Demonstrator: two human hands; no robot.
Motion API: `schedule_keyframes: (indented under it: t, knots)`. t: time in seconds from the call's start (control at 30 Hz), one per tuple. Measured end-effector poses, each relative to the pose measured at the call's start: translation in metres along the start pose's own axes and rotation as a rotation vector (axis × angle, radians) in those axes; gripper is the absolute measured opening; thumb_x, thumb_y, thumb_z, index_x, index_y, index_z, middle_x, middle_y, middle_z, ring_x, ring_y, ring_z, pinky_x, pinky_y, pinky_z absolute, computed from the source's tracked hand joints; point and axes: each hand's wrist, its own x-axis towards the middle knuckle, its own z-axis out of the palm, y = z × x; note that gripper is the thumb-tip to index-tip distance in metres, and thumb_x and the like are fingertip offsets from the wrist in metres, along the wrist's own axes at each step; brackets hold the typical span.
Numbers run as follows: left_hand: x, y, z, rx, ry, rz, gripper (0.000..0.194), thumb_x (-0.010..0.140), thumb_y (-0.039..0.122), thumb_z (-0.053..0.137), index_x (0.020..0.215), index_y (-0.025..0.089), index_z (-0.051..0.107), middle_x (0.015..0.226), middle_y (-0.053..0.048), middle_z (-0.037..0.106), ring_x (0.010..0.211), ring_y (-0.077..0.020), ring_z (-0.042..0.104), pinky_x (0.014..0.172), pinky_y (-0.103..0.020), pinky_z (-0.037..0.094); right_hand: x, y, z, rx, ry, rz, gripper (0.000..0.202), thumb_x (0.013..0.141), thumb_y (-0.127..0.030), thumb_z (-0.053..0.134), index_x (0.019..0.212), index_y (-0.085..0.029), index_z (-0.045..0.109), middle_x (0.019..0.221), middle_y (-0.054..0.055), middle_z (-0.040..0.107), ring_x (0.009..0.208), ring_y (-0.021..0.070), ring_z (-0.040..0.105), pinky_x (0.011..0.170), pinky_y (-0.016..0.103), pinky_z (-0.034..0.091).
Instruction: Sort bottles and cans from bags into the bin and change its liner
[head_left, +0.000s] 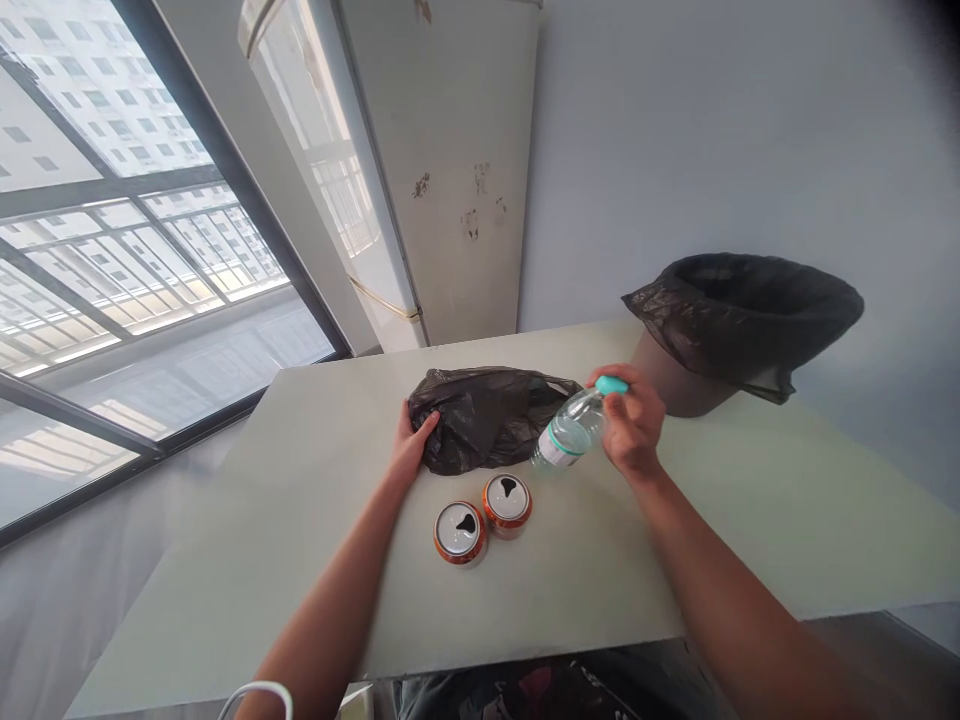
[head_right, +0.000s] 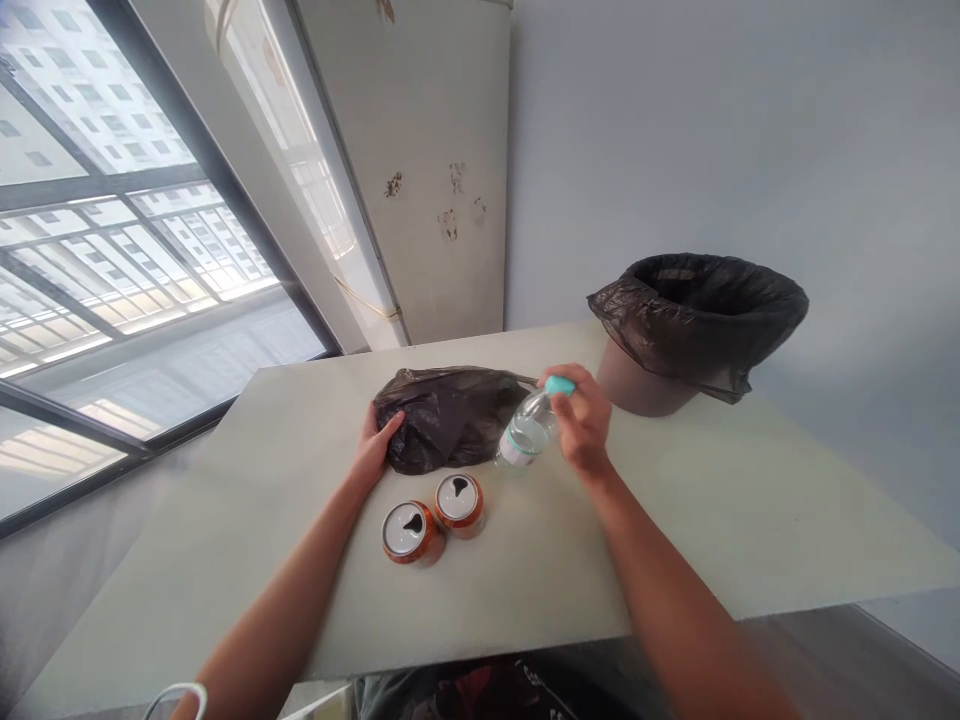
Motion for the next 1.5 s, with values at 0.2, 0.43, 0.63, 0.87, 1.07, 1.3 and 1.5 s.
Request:
schedule_keyframes:
  t: [0.2,0.43,0.63,0.87,1.07,1.3,1.5]
  knots:
    - [0.0,0.001,-0.001,0.086,-0.04,0.039,0.053,0.084,0.046,0.082,0.129,0.026,0.062,0.129,-0.006,0.071,0.122,-0.0271,0.066,0.105,-0.038,0.054,-0.006,-0.002,0.002,0.101,-0.448,0.081,0.042,0.09,-0.04,0.078,0.128,-0.03,0.062,0.103,0.006,0.063,0.095,0.0239,0.058,0.086,0.041,0.049]
    - [0.003,-0.005,-0.004,0.26,-0.043,0.109,0.051,0.088,0.05,0.076,0.13,0.025,0.06,0.13,-0.006,0.07,0.124,-0.0279,0.063,0.111,-0.042,0.048,-0.01,0.002,0.012,0.037,-0.747,0.083,0.027,0.093,-0.041,0.077,0.115,-0.029,0.068,0.107,0.006,0.064,0.094,0.0218,0.056,0.082,0.037,0.047]
    - [0.004,-0.006,-0.002,0.297,0.027,0.13,0.044,0.087,0.048,0.078,0.12,0.024,0.063,0.122,-0.006,0.07,0.118,-0.0273,0.063,0.111,-0.042,0.045,-0.01,0.003,0.015,-0.183,-1.25,0.198,0.062,0.082,-0.049,0.085,0.137,-0.027,0.063,0.134,0.009,0.062,0.126,0.028,0.055,0.11,0.043,0.045]
    - [0.002,-0.001,-0.001,0.22,0.066,0.152,0.042,0.086,0.046,0.08,0.121,0.026,0.064,0.116,-0.004,0.07,0.118,-0.0258,0.062,0.112,-0.038,0.043,-0.015,0.003,0.018,-0.225,-1.293,0.334,0.069,0.086,-0.044,0.08,0.148,-0.027,0.056,0.142,0.01,0.064,0.124,0.028,0.062,0.107,0.041,0.047]
    - [-0.001,0.006,-0.003,0.235,0.049,0.341,0.043,0.097,0.038,0.067,0.139,0.031,0.059,0.144,-0.007,0.061,0.136,-0.028,0.055,0.115,-0.041,0.043,-0.011,-0.004,0.016,-0.037,-0.833,0.452,0.061,0.08,-0.05,0.087,0.127,-0.026,0.056,0.126,0.009,0.073,0.103,0.0246,0.069,0.097,0.04,0.053]
    - [0.01,-0.019,-0.003,0.315,-0.044,0.207,0.026,0.078,0.024,0.082,0.104,0.025,0.079,0.119,-0.01,0.074,0.127,-0.0361,0.061,0.123,-0.058,0.035,0.003,-0.019,0.047,0.038,-0.457,0.41,0.064,0.071,-0.047,0.092,0.122,-0.025,0.06,0.124,0.01,0.069,0.108,0.0245,0.066,0.085,0.034,0.057]
    - [0.015,-0.029,-0.013,0.268,0.0,0.153,0.018,0.073,0.023,0.081,0.09,0.024,0.079,0.097,-0.008,0.079,0.108,-0.0388,0.069,0.114,-0.066,0.04,0.033,-0.067,0.163,-0.195,-0.649,0.34,0.051,0.071,-0.049,0.088,0.109,-0.025,0.063,0.093,0.0,0.068,0.074,0.0187,0.064,0.072,0.033,0.056]
